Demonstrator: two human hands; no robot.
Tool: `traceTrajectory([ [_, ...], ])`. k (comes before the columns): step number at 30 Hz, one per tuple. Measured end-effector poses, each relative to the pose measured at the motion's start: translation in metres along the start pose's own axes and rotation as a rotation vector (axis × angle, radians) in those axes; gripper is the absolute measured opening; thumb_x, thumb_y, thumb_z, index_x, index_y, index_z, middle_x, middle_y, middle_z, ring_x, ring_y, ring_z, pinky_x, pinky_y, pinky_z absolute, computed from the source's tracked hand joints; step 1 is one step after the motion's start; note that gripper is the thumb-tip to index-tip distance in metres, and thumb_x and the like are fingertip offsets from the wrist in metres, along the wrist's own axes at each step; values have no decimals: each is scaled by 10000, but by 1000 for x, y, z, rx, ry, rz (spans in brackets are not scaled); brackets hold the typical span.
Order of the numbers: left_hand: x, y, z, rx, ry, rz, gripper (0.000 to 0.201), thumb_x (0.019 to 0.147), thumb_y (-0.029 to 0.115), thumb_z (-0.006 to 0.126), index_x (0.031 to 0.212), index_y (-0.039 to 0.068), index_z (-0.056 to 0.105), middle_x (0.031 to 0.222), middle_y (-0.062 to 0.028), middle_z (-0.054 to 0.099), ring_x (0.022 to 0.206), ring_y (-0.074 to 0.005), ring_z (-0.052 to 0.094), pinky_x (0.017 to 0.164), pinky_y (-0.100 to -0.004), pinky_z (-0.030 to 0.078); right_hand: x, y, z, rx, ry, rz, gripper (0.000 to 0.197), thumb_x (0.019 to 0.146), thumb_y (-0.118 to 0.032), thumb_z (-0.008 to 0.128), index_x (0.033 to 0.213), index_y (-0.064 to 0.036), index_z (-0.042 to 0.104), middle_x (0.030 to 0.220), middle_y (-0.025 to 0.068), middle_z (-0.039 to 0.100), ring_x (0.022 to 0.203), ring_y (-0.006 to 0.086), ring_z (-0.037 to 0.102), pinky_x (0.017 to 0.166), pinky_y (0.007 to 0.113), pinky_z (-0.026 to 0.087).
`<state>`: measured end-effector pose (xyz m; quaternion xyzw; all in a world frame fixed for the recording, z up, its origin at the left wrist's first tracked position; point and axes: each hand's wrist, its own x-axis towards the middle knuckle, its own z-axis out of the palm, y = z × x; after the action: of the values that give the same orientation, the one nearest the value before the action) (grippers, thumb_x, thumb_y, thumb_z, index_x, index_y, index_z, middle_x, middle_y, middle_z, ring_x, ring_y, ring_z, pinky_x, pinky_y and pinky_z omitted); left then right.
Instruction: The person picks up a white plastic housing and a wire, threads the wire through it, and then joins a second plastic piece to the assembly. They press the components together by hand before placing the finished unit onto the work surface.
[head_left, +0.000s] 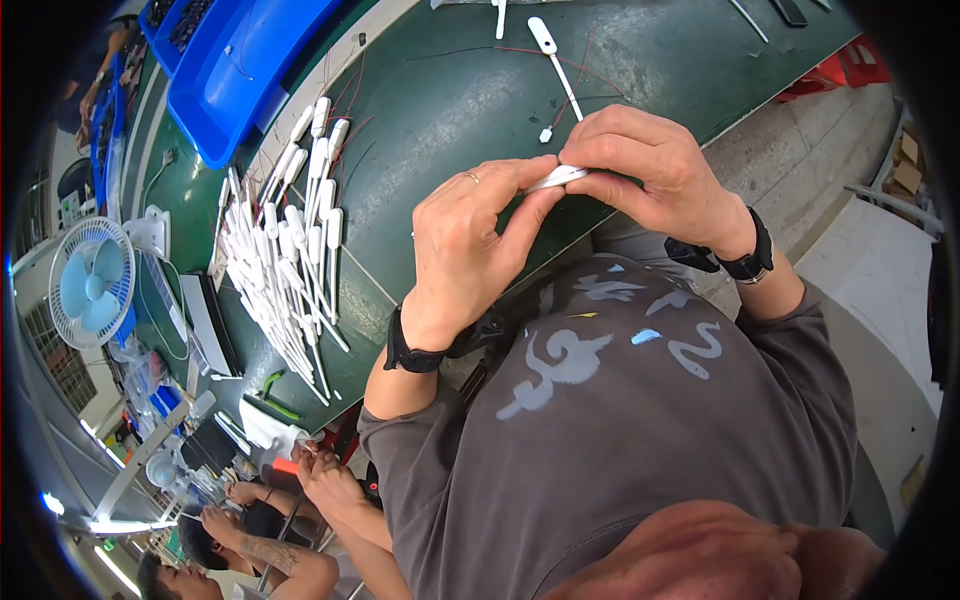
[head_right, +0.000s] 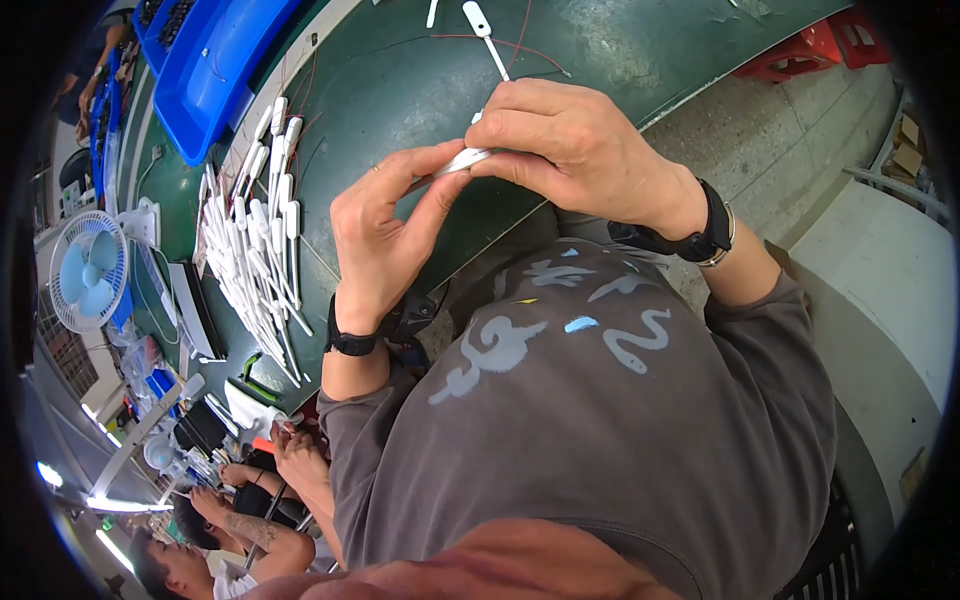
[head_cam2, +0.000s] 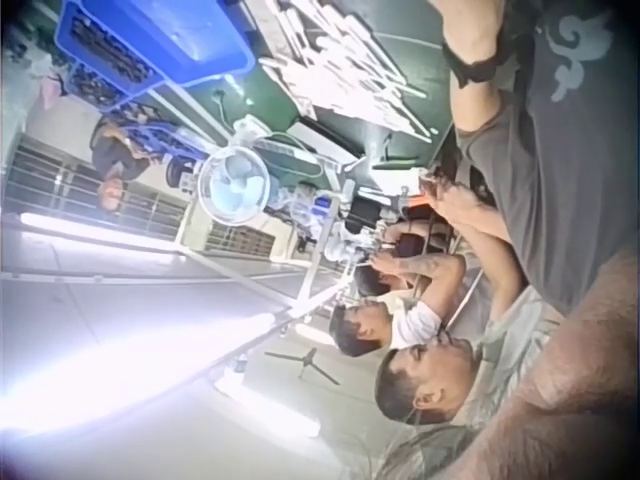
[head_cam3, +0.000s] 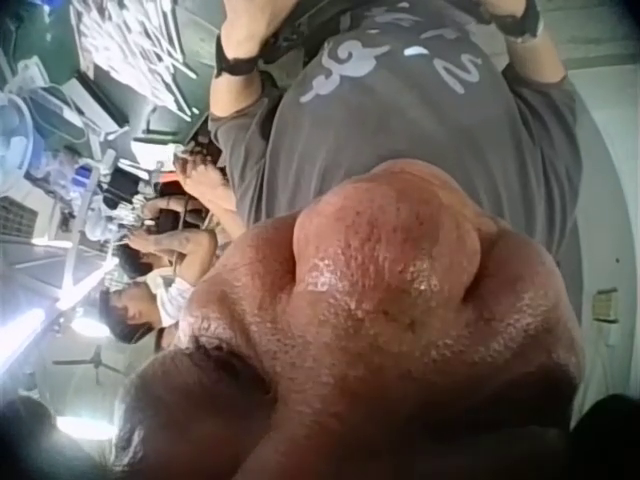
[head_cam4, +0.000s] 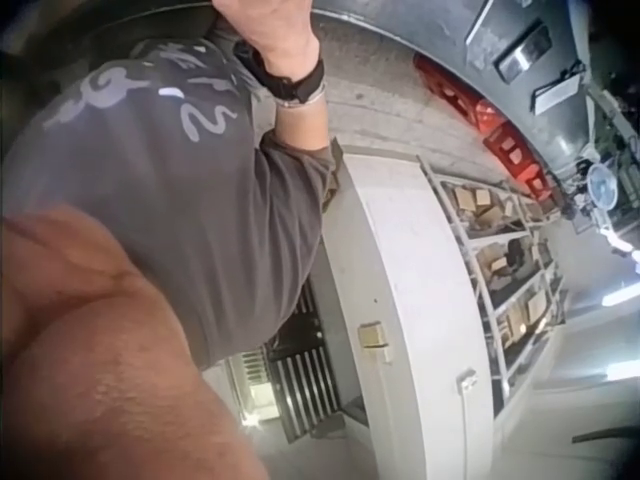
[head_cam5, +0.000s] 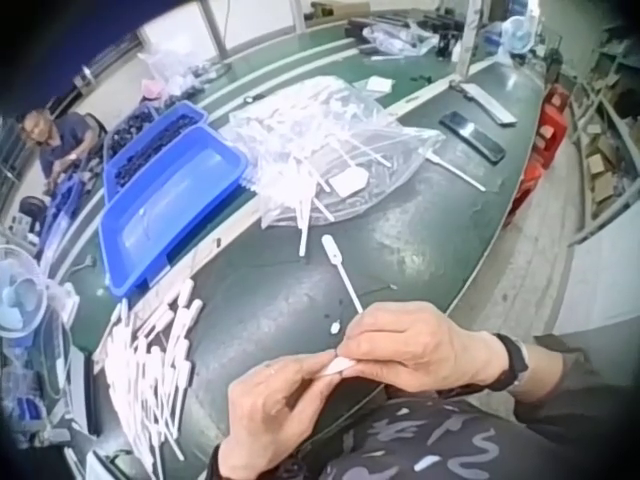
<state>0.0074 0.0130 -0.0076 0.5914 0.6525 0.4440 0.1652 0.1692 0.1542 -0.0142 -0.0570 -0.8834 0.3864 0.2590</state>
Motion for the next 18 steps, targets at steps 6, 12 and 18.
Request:
traceTrajectory([
  [6, -3, -3, 3, 3, -20, -22, 171, 783, 74, 749, 946, 63, 700, 838, -74, 706, 716, -248, 670, 643, -327, 515, 0, 2, 2, -11, -51, 19, 163, 787, -25, 725, 923, 3, 639, 848, 91, 598, 828, 264, 629, 726, 348, 510],
  [12, -1, -17, 15, 270, 107, 266, 203, 775, 74, 753, 964, 56, 683, 827, -82, 693, 725, -247, 671, 672, -320, 525, 3, 5, 1, -47, -69, 61, 147, 794, -29, 713, 914, -11, 631, 826, 94, 584, 821, 279, 614, 766, 361, 500],
  [18, 3, -13, 4, 334, 131, 204, 250, 809, 62, 733, 1039, 18, 645, 897, -98, 695, 792, -213, 685, 752, -301, 533, 23, -6, -4, -110, 84, 110, 167, 808, -46, 705, 959, -24, 636, 881, 92, 605, 841, 253, 599, 796, 340, 487],
])
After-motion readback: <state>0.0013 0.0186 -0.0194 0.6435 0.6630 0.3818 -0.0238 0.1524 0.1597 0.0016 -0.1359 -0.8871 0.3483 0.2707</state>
